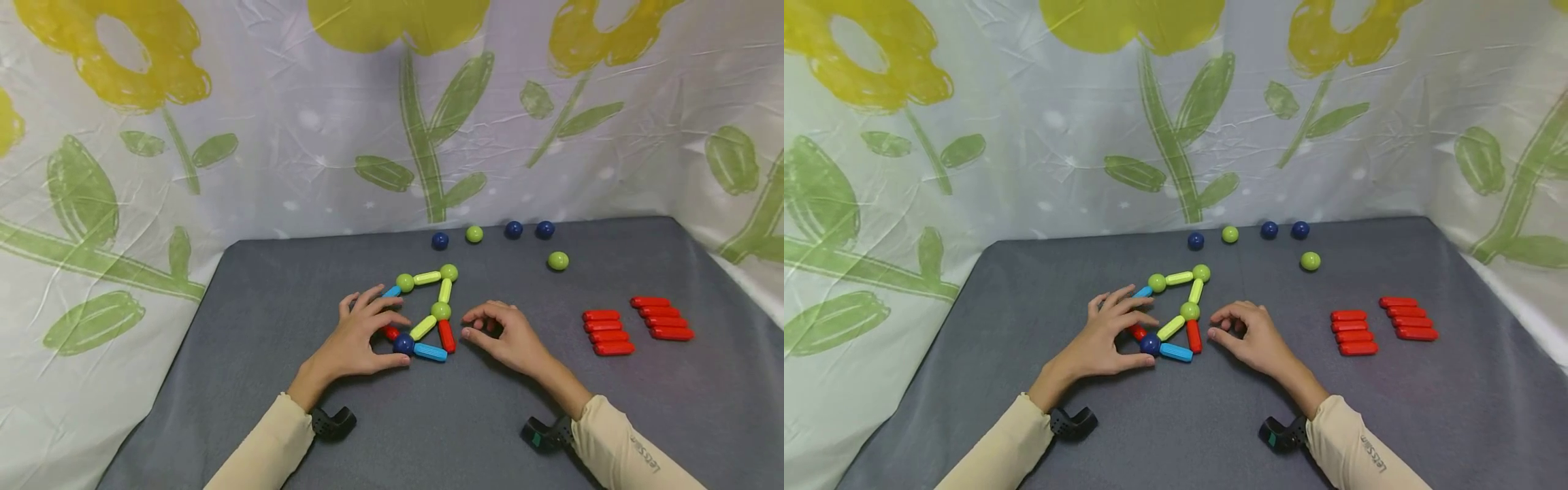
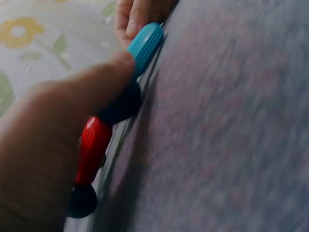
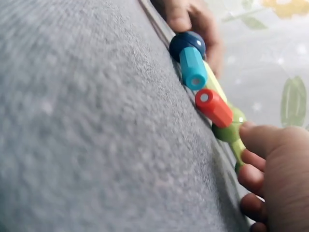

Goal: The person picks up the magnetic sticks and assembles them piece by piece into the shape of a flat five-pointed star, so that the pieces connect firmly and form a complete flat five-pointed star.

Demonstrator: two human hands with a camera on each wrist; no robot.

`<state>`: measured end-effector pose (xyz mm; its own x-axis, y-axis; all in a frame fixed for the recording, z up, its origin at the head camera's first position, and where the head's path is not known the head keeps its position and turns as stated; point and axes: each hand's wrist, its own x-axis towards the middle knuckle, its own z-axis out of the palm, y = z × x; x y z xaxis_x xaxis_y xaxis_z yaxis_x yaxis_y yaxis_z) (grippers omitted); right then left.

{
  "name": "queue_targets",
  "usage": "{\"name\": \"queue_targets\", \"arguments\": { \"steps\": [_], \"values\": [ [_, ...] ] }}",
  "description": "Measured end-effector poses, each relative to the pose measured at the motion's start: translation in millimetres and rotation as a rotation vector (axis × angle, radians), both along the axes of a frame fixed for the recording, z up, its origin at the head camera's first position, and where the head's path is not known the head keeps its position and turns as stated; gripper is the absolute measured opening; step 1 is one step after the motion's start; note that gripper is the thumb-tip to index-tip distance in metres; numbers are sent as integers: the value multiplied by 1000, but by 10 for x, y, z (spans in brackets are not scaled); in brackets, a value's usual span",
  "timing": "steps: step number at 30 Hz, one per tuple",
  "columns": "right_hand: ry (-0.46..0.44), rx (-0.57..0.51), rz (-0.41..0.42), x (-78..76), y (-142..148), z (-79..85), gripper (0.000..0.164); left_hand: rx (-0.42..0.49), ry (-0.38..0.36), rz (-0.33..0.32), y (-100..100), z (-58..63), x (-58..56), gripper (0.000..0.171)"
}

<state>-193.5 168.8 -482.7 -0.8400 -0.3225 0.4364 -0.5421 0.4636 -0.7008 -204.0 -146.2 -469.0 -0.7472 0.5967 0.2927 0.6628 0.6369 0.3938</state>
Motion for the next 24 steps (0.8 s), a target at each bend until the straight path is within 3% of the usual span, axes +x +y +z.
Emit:
{"name": "queue_targets", "arguments": {
  "steps": [6,14,24],
  "values": [
    [24,-45,-206,-55,54,7,14,-15,-41,-13,-54,-38,-29,42],
    [67,-188,-555,-179,197,19,26,60,-44,-22,-26,-47,-25,41],
    [13,-261,-807,-503,497,42,49,101,-74,1,-29,-75,-31,37]
  ]
}}
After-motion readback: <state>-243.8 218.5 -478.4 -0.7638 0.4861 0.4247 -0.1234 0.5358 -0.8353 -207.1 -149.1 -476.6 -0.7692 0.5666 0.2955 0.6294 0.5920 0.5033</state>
